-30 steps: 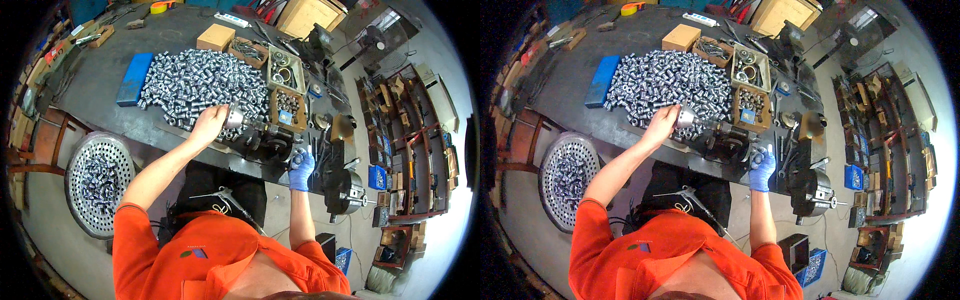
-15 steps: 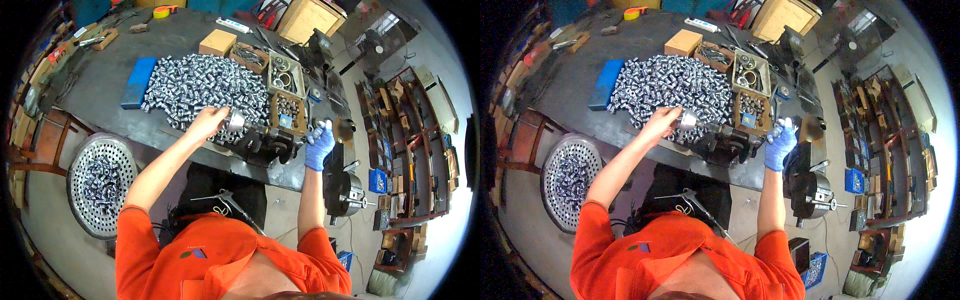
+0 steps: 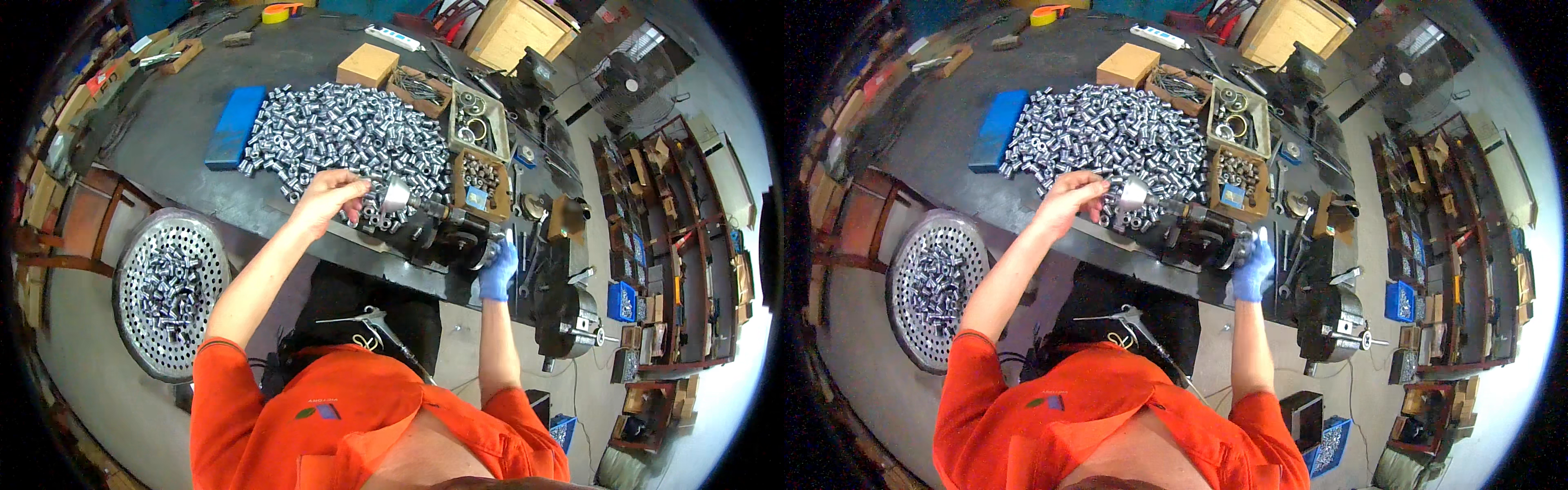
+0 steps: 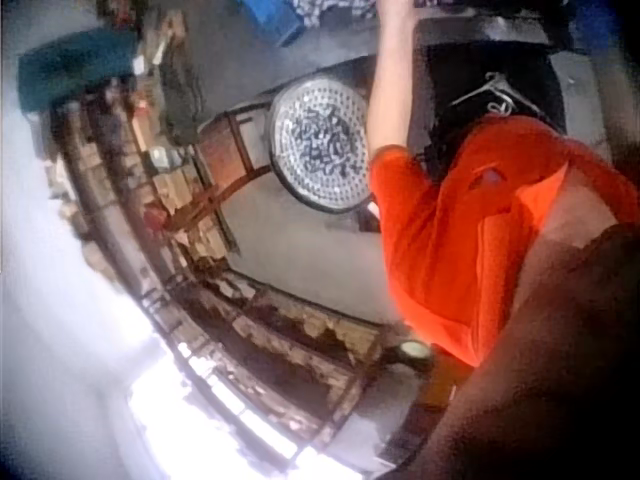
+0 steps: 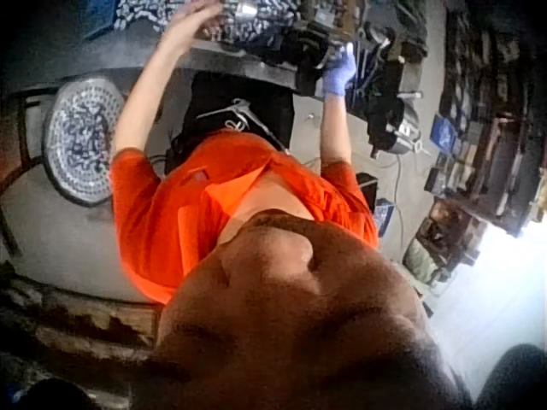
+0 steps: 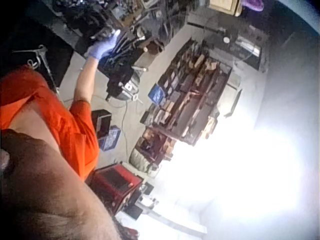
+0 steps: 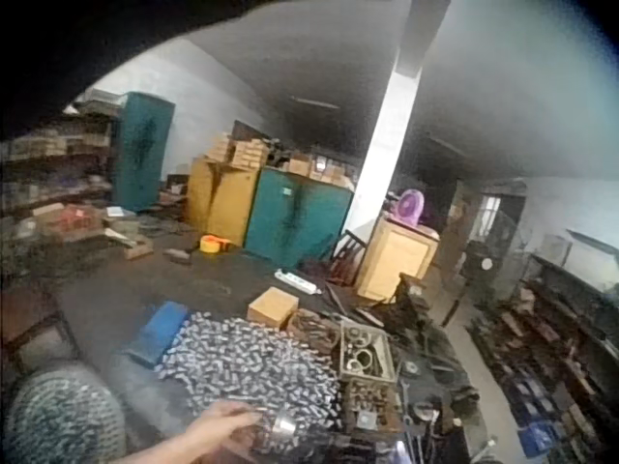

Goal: The person assembles metal components by picking up small metal parts from a large pile and fitting them onto a larger cylindrical component held in a vice, then using an air duster to clean the assembly.

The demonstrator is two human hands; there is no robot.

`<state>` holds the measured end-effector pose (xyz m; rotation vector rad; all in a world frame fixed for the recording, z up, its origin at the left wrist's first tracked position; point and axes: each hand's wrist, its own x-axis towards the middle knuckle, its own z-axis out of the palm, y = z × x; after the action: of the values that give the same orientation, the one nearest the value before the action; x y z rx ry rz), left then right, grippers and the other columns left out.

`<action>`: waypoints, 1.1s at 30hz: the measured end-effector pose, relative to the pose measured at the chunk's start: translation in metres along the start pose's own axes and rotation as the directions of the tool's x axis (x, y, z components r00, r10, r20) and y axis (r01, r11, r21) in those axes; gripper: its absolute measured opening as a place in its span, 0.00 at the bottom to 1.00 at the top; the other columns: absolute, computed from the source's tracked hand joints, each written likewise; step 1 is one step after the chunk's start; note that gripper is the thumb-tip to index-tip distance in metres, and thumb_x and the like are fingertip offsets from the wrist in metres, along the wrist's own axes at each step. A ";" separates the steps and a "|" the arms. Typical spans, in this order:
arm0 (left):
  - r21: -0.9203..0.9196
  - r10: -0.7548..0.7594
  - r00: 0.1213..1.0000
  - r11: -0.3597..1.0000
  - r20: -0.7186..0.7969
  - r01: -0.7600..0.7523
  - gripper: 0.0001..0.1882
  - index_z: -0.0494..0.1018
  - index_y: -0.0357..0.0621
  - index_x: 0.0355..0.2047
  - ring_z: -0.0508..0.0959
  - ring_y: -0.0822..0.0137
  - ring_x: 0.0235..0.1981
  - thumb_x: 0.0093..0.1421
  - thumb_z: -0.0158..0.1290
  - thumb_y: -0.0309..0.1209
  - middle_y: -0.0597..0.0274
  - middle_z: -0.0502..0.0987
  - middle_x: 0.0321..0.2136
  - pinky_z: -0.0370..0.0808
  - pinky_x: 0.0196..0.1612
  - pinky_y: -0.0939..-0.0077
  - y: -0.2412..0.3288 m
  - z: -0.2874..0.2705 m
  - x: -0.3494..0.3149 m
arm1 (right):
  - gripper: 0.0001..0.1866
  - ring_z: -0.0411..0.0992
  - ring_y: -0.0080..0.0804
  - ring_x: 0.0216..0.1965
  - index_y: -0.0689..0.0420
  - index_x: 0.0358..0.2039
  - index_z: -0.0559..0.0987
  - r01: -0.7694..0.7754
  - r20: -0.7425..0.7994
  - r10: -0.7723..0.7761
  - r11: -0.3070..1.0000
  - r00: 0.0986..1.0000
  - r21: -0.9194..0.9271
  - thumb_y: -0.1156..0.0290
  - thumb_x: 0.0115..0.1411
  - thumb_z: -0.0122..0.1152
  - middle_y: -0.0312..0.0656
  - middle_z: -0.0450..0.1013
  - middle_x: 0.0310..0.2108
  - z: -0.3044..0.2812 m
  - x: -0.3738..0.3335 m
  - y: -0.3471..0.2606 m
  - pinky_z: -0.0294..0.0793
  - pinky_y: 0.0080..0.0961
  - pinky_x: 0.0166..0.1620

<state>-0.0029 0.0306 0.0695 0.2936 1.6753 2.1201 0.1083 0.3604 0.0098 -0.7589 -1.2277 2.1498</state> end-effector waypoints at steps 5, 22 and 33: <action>0.234 0.116 0.968 0.970 -0.223 -0.062 0.08 0.72 0.37 0.25 0.69 0.76 0.16 0.52 0.54 0.30 0.65 0.72 0.17 0.66 0.19 0.82 0.001 -0.071 -0.050 | 0.14 0.57 0.13 0.11 0.57 0.22 0.74 0.141 0.086 -0.135 0.988 0.987 -0.061 0.60 0.56 0.56 0.27 0.61 0.11 0.035 0.053 -0.027 0.51 0.12 0.11; 0.971 0.538 0.833 0.241 -0.128 -0.007 0.11 0.73 0.42 0.36 0.76 0.54 0.32 0.49 0.51 0.25 0.53 0.75 0.33 0.72 0.35 0.68 -0.021 -0.160 -0.092 | 0.16 0.55 0.15 0.10 0.63 0.30 0.73 0.087 0.177 -0.104 0.991 0.979 0.103 0.59 0.58 0.54 0.30 0.60 0.10 -0.032 -0.044 -0.021 0.53 0.13 0.11; 1.000 0.272 0.962 0.024 0.005 -0.011 0.12 0.75 0.48 0.32 0.76 0.55 0.31 0.44 0.50 0.28 0.57 0.76 0.28 0.72 0.35 0.61 -0.031 -0.125 0.000 | 0.14 0.59 0.15 0.13 0.58 0.28 0.72 0.031 0.200 -0.056 0.991 0.978 0.127 0.59 0.60 0.51 0.30 0.62 0.15 -0.024 -0.019 0.002 0.56 0.11 0.11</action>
<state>-0.0488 -0.0730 0.0079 0.6804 3.1428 0.5057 0.1379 0.3608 0.0016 -0.4655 -1.1860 2.2865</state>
